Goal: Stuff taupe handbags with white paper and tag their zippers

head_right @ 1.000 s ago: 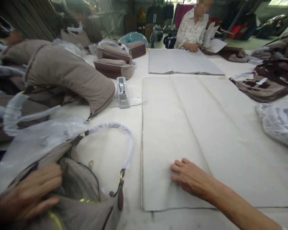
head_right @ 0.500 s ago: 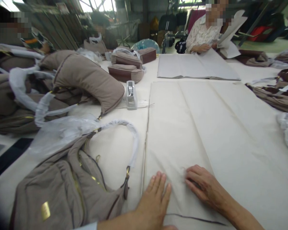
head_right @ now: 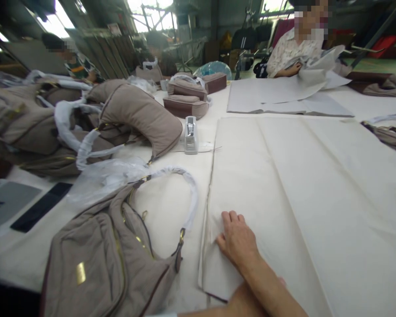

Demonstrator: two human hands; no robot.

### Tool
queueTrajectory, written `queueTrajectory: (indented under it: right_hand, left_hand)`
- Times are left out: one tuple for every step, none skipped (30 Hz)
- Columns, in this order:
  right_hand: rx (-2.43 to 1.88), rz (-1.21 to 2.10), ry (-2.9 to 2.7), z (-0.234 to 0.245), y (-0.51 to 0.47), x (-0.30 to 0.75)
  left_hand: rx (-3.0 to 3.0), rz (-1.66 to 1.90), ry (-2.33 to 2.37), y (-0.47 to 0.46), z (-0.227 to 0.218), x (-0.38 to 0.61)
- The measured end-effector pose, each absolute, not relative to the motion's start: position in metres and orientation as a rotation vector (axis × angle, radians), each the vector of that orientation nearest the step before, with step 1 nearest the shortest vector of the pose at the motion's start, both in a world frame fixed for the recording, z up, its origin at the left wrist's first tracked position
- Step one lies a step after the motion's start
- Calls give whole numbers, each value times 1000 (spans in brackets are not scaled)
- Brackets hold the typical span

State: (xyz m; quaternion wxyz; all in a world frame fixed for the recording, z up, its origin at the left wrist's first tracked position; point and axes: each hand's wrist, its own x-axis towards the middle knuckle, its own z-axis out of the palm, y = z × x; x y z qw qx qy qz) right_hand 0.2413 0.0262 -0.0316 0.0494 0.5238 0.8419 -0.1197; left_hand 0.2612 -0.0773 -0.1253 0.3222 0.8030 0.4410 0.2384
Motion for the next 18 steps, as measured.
queueTrajectory:
  right_hand:
    - [1618, -388, 2560, -35, 30, 248]
    - [1635, -418, 2572, -39, 34, 256]
    - [1647, -456, 2596, -43, 37, 264]
    - [1652, -512, 2626, -46, 41, 273]
    - [1656, -574, 2653, -50, 44, 280]
    - [1663, -635, 2672, -52, 46, 285]
    - [1672, -691, 2681, -54, 47, 289]
    - [1680, -739, 2679, -55, 48, 292]
    - [1687, -776, 2673, -55, 48, 293]
    - [1690, -802, 2667, -55, 48, 293]
    - [1693, -817, 2660, -55, 47, 293]
    - [1696, -824, 2654, -54, 47, 292]
    - [1702, -820, 2650, -53, 46, 292]
    - [1711, -814, 2651, -53, 46, 291]
    - [1721, -810, 2652, -52, 46, 291]
    - [1729, -819, 2650, -52, 46, 291]
    - [1741, -846, 2643, -51, 46, 291]
    - [1761, -901, 2627, -50, 47, 291]
  left_hand:
    - [2104, 622, 1172, -80, -126, 254]
    - [2093, 644, 1189, -83, -124, 244]
    - [2087, 697, 1195, -86, -119, 231]
    - [2065, 773, 1219, -89, -111, 214]
    - [2033, 911, 1220, -92, -100, 197]
    - [2016, 1054, 1159, -93, -88, 180]
    - [1896, 1149, 1191, -94, -76, 164]
    - [1718, 1186, 1268, -92, -63, 150]
    - [1526, 1161, 1332, -90, -52, 140]
    - [1332, 1113, 1410, -85, -44, 133]
    - [1162, 1055, 1473, -79, -37, 129]
    - [1021, 1001, 1516, -72, -33, 128]
    - [907, 965, 1539, -64, -31, 128]
    - [816, 934, 1539, -55, -31, 129]
    - [740, 903, 1524, -46, -32, 130]
    - [683, 868, 1500, -37, -33, 132]
    - [648, 834, 1478, -28, -34, 135]
    - [635, 808, 1468, -21, -35, 138]
